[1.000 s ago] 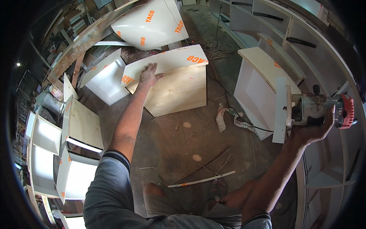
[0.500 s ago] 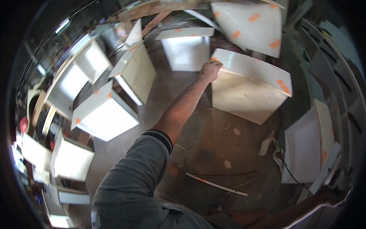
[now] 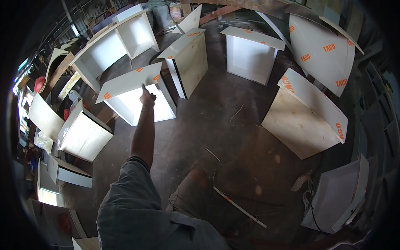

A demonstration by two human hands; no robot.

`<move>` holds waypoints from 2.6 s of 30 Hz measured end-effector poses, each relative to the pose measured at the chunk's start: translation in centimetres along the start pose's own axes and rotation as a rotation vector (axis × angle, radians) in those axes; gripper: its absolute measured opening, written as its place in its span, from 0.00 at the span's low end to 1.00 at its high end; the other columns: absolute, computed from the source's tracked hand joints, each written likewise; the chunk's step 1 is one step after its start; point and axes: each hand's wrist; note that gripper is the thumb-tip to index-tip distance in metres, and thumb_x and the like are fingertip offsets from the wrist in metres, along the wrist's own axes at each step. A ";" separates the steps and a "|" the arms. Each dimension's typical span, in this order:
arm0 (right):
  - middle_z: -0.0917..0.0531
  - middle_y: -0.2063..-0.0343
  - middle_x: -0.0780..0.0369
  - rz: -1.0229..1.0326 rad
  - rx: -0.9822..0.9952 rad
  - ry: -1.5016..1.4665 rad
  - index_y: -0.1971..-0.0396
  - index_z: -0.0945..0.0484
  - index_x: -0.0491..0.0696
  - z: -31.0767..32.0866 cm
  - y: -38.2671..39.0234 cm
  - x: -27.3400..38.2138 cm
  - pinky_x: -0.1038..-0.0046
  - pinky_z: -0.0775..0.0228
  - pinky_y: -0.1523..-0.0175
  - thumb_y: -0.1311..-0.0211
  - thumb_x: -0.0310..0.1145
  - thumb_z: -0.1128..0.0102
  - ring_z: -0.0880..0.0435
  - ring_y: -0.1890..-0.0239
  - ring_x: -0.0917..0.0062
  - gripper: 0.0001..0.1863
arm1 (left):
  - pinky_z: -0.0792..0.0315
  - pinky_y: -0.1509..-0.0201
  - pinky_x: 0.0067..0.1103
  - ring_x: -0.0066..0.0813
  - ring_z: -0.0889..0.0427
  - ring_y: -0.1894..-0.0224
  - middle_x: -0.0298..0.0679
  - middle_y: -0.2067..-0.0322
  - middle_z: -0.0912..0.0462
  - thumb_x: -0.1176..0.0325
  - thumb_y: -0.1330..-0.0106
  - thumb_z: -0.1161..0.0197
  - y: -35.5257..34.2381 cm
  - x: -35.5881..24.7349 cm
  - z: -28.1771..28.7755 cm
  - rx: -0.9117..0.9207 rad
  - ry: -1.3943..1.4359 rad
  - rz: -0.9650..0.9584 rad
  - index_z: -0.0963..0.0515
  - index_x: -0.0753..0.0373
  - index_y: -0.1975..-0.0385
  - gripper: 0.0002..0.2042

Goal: The person trims the edges of multiple wooden drawer boxes and panels using a handheld router, picking up and setting down different pieces on the workshop floor.

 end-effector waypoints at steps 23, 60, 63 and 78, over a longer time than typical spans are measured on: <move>0.23 0.44 0.49 -0.055 0.252 0.079 0.40 0.27 0.40 0.8 0.7 -7.7 0.54 0.25 0.38 0.33 0.40 0.50 0.21 0.44 0.55 0.26 | 0.23 0.37 0.43 0.53 0.21 0.43 0.58 0.46 0.25 0.73 0.31 0.47 9.9 0.8 5.0 0.834 0.297 0.081 0.35 0.75 0.41 0.21; 0.19 0.64 0.64 -0.436 0.974 0.057 0.54 0.26 0.41 -11.2 33.1 5.2 0.75 0.29 0.53 0.48 0.34 0.24 0.21 0.63 0.80 0.25 | 0.21 0.64 0.25 0.28 0.15 0.73 0.39 0.75 0.15 0.56 0.31 0.34 42.5 -0.2 10.5 1.505 -0.484 -0.030 0.21 0.66 0.73 0.17; 0.19 0.64 0.63 -0.438 0.986 0.041 0.54 0.26 0.41 -11.5 34.3 5.5 0.74 0.31 0.52 0.48 0.34 0.26 0.22 0.62 0.79 0.24 | 0.27 0.65 0.28 0.32 0.20 0.75 0.40 0.80 0.22 0.52 0.31 0.38 38.8 0.9 2.8 1.023 -0.665 -0.916 0.24 0.63 0.77 0.20; 0.16 0.66 0.60 -0.324 1.002 0.109 0.58 0.22 0.37 -11.3 35.6 5.7 0.72 0.27 0.54 0.49 0.33 0.27 0.19 0.64 0.76 0.21 | 0.30 0.39 0.35 0.42 0.18 0.47 0.48 0.55 0.14 0.35 0.32 0.51 36.6 10.2 -4.9 1.138 -1.190 -1.122 0.16 0.64 0.57 0.34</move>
Point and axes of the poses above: each hand's wrist, its own y-axis away from the middle knuckle, its own z-axis out of the back of the hand, x = y × z
